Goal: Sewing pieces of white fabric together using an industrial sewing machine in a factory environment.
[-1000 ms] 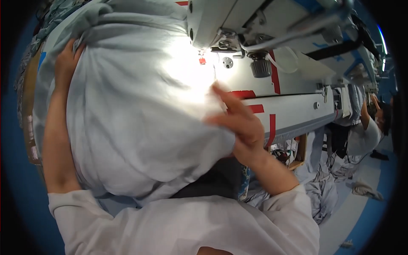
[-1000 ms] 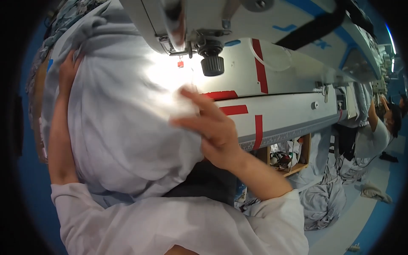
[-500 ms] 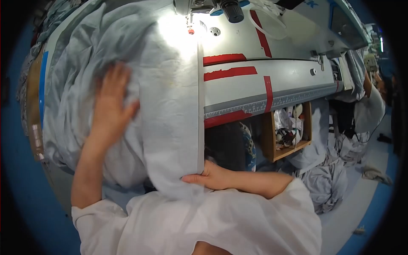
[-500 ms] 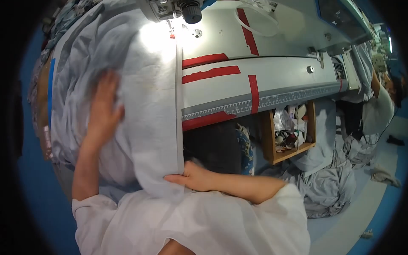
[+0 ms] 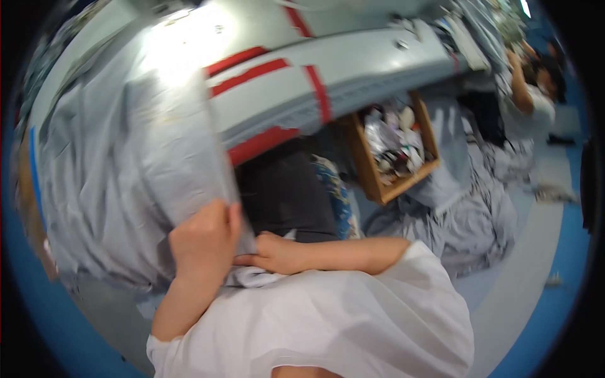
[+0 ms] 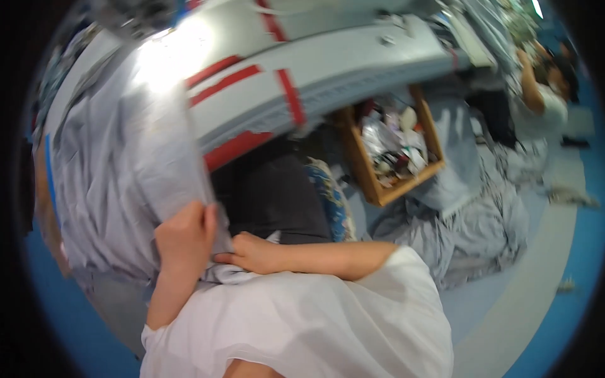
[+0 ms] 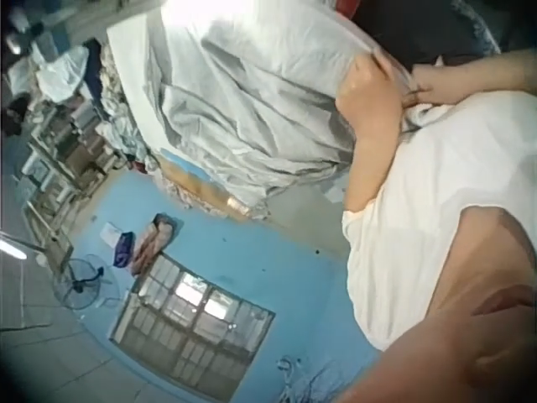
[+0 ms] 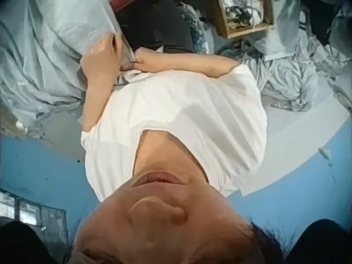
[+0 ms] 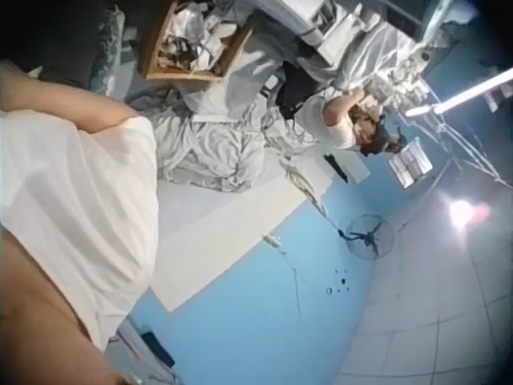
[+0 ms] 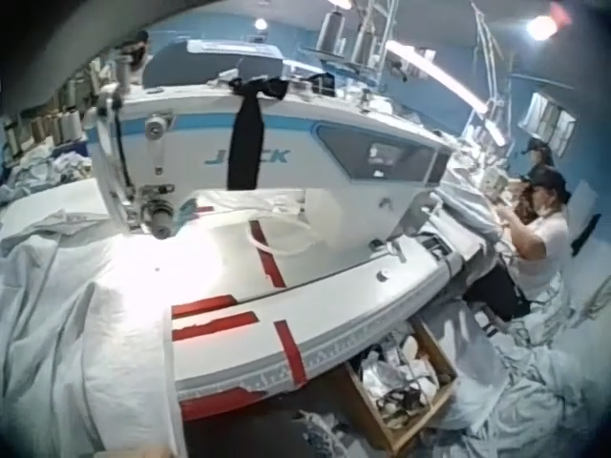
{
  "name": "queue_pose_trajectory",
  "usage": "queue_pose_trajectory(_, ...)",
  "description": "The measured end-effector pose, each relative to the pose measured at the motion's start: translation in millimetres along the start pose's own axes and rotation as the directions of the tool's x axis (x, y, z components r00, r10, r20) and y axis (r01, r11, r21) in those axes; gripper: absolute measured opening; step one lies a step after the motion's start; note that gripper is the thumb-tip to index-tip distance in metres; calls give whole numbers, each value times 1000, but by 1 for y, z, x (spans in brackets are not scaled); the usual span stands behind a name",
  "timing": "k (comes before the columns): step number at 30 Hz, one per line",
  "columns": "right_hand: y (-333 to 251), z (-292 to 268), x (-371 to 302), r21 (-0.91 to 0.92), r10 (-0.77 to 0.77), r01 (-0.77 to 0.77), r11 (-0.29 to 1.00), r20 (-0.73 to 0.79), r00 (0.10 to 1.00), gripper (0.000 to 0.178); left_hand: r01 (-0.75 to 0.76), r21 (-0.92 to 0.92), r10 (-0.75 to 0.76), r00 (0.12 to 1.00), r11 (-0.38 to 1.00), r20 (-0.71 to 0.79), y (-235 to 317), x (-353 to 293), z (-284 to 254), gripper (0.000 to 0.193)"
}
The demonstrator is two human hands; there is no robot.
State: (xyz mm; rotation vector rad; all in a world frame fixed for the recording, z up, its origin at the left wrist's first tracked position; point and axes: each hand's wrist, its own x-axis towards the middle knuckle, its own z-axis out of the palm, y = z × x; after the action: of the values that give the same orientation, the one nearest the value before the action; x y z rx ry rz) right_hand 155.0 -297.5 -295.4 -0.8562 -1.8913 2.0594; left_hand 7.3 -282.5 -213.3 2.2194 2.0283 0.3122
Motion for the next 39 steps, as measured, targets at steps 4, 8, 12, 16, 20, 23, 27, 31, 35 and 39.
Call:
queue_pose_trajectory(4,-40,-9,7,-27,4,0,1000,154,988,54,-4,-12,4,999,1000,-37,-8,-7,-23,19)
queue_pose_trajectory(8,-31,-13,0,-149,-34,50,988,103,994,53,0,-81,3,999,997,33,2,3,0,21)
queue_pose_trajectory(12,-43,-41,-4,-567,-22,233,790,354,935,40,-96,-135,108,991,986,78,8,9,0,23)
queue_pose_trajectory(16,-80,-110,20,-700,-628,509,501,110,770,23,-161,-233,210,955,959,207,-4,6,-10,15)
queue_pose_trajectory(20,-44,-114,50,-610,-706,725,319,357,611,25,-67,-668,250,951,741,181,-27,55,-46,9)
queue_pose_trajectory(23,-49,-111,50,-589,-712,727,353,336,617,18,72,-459,-181,963,885,-198,-89,134,-40,17)
queue_pose_trajectory(27,-56,-111,54,-575,-672,732,365,382,635,19,102,372,248,581,923,-775,-167,218,-10,23)
queue_pose_trajectory(31,-63,-118,59,-568,-633,695,440,353,689,19,38,-126,-109,776,991,-621,-189,253,12,26)
queue_pose_trajectory(35,-75,-120,67,-525,-624,711,468,372,687,17,64,-121,-123,811,991,-572,-213,276,3,26)
queue_pose_trajectory(39,-80,-123,74,-517,-632,697,497,334,699,14,222,-155,-263,903,963,-338,-225,300,-5,34)
